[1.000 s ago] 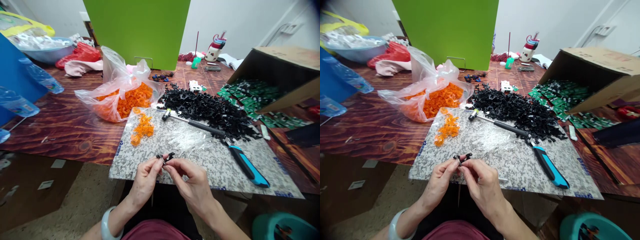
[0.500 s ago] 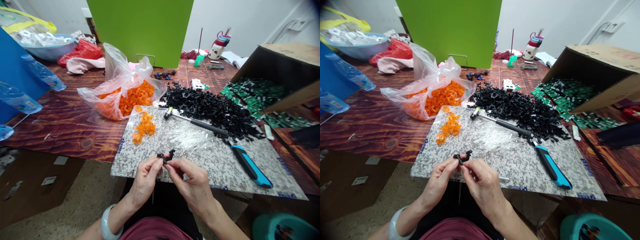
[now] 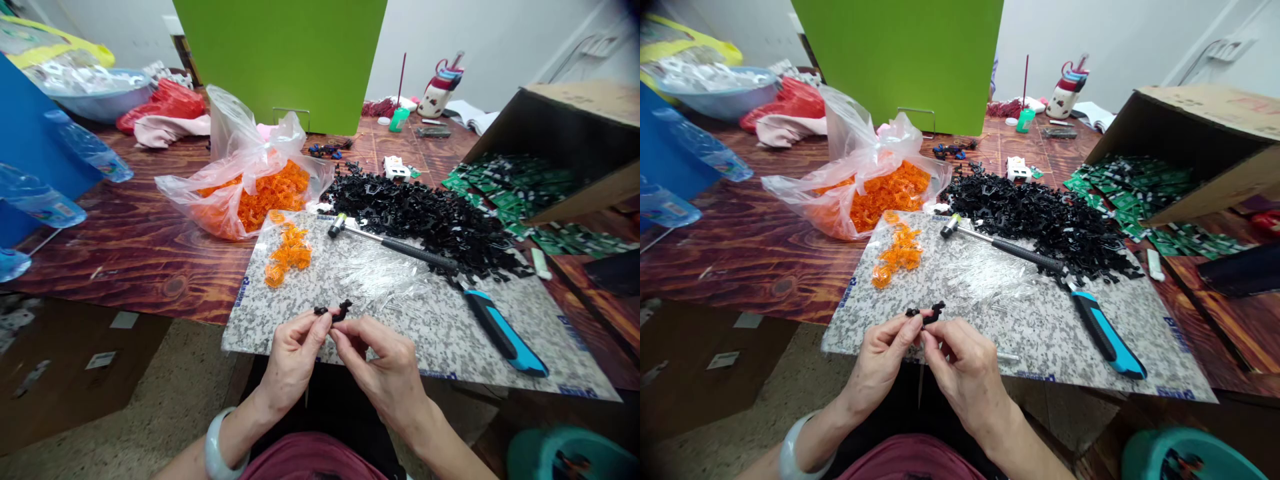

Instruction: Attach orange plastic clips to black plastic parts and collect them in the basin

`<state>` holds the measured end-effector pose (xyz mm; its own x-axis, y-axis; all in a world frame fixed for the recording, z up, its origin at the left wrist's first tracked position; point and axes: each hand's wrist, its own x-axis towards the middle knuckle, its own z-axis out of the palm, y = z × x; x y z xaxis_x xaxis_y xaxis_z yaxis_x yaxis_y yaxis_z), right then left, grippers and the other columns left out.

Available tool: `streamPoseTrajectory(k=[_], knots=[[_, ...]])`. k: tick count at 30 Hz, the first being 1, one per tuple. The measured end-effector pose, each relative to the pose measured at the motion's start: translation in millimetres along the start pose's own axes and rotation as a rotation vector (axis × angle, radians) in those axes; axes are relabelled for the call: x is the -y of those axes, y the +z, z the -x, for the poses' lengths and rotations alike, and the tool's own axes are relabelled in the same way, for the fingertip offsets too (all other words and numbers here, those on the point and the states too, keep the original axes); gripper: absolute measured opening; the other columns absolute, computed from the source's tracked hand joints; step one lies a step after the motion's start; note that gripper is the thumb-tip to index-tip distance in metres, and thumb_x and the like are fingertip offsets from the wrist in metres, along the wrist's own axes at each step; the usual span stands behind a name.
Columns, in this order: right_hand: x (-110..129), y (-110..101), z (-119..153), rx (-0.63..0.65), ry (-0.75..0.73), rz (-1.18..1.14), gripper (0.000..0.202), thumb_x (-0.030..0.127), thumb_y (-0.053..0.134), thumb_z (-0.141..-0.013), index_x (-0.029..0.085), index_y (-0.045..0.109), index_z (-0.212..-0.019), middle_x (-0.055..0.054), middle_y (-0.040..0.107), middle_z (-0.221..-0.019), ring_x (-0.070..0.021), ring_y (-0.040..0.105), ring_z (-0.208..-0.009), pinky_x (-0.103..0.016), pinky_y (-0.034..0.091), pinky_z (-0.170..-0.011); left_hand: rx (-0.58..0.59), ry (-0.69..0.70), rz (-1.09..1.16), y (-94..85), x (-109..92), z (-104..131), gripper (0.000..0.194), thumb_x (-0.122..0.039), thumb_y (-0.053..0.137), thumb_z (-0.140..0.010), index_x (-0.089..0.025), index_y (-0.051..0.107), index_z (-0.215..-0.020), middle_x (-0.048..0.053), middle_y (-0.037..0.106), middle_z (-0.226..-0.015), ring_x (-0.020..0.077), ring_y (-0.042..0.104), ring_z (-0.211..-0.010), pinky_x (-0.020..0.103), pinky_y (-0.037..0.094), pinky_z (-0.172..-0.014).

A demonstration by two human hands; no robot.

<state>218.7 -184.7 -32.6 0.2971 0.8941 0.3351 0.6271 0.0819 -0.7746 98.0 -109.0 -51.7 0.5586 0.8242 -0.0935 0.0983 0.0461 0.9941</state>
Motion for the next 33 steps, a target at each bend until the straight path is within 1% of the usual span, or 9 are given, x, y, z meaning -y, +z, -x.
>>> streamPoseTrajectory(k=[6,12,18,20,23,26,29,31,33], knots=[[4,1,-1,0.028,0.108,-0.045,0.007,0.015,0.054,-0.083,0.016,0.061,-0.084,0.001,0.06,-0.065,-0.0077,0.052,-0.049,-0.018,0.043,-0.049,-0.018,0.051,-0.015,1.4,-4,-1,0.027,-0.03,0.052,-0.088,-0.013,0.071,-0.077,0.001,0.058,-0.068,0.0141,0.055,-0.068,0.023,0.043,-0.065],[3,2,0,0.06,0.165,-0.071,0.008,0.018,0.052,-0.084,0.016,0.06,-0.084,0.0,0.061,-0.066,-0.0079,0.053,-0.049,-0.018,0.043,-0.048,0.0,0.051,-0.068,0.0,-1,-1,0.026,-0.029,0.05,-0.089,-0.014,0.068,-0.077,0.002,0.058,-0.07,0.0147,0.055,-0.07,0.024,0.043,-0.067],[-1,-4,-1,0.128,0.238,-0.102,0.005,0.023,0.054,-0.085,0.018,0.055,-0.087,0.002,0.059,-0.063,-0.0089,0.054,-0.048,-0.017,0.042,-0.045,-0.001,0.104,-0.222,-2.8,-1,0,0.029,-0.027,0.049,-0.09,-0.014,0.059,-0.065,-0.002,0.045,-0.061,0.0108,0.045,-0.06,0.021,0.037,-0.059],[-2,-9,-4,0.162,0.214,-0.048,0.002,0.021,0.054,-0.085,0.019,0.053,-0.085,0.002,0.059,-0.062,-0.0095,0.054,-0.049,-0.018,0.04,-0.046,0.014,0.142,-0.299,-3.6,-3,0,0.03,-0.025,0.048,-0.09,-0.014,0.058,-0.064,-0.002,0.045,-0.061,0.0103,0.044,-0.058,0.022,0.035,-0.057],[-3,-17,-10,0.243,0.136,0.085,0.009,0.015,0.054,-0.085,0.019,0.049,-0.08,0.003,0.057,-0.063,-0.0103,0.054,-0.051,-0.02,0.038,-0.048,0.062,0.203,-0.421,-4.8,-7,1,0.029,-0.022,0.047,-0.09,-0.014,0.056,-0.064,-0.002,0.046,-0.06,0.0107,0.045,-0.057,0.023,0.034,-0.057],[-3,-20,-15,0.342,0.064,0.237,0.012,0.012,0.054,-0.086,0.02,0.046,-0.082,0.002,0.058,-0.066,-0.0122,0.056,-0.055,-0.022,0.036,-0.051,0.108,0.242,-0.533,-6.2,-10,1,0.033,-0.02,0.044,-0.091,-0.016,0.048,-0.058,-0.003,0.042,-0.057,0.011,0.044,-0.056,0.024,0.032,-0.057],[-1,-21,-18,0.469,0.018,0.429,0.01,0.012,0.051,-0.088,0.019,0.044,-0.086,0.0,0.059,-0.069,-0.0157,0.058,-0.058,-0.024,0.034,-0.051,0.159,0.238,-0.61,-8.6,-12,0,0.034,-0.019,0.042,-0.091,-0.018,0.041,-0.057,-0.003,0.042,-0.058,0.0115,0.043,-0.056,0.024,0.031,-0.056],[1,-21,-21,0.54,-0.04,0.547,0.012,0.01,0.052,-0.087,0.019,0.044,-0.088,-0.001,0.059,-0.071,-0.0166,0.058,-0.058,-0.025,0.032,-0.05,0.198,0.217,-0.637,-11.2,-14,-1,0.033,-0.019,0.041,-0.091,-0.018,0.04,-0.057,-0.002,0.043,-0.058,0.0119,0.043,-0.057,0.024,0.031,-0.056],[2,-23,-23,0.577,-0.131,0.612,0.017,0.007,0.053,-0.085,0.019,0.043,-0.089,-0.001,0.058,-0.072,-0.0168,0.057,-0.058,-0.026,0.03,-0.049,0.239,0.183,-0.646,-14.5,-17,-2,0.033,-0.02,0.04,-0.091,-0.018,0.043,-0.058,-0.001,0.046,-0.059,0.0124,0.045,-0.058,0.025,0.032,-0.058]])
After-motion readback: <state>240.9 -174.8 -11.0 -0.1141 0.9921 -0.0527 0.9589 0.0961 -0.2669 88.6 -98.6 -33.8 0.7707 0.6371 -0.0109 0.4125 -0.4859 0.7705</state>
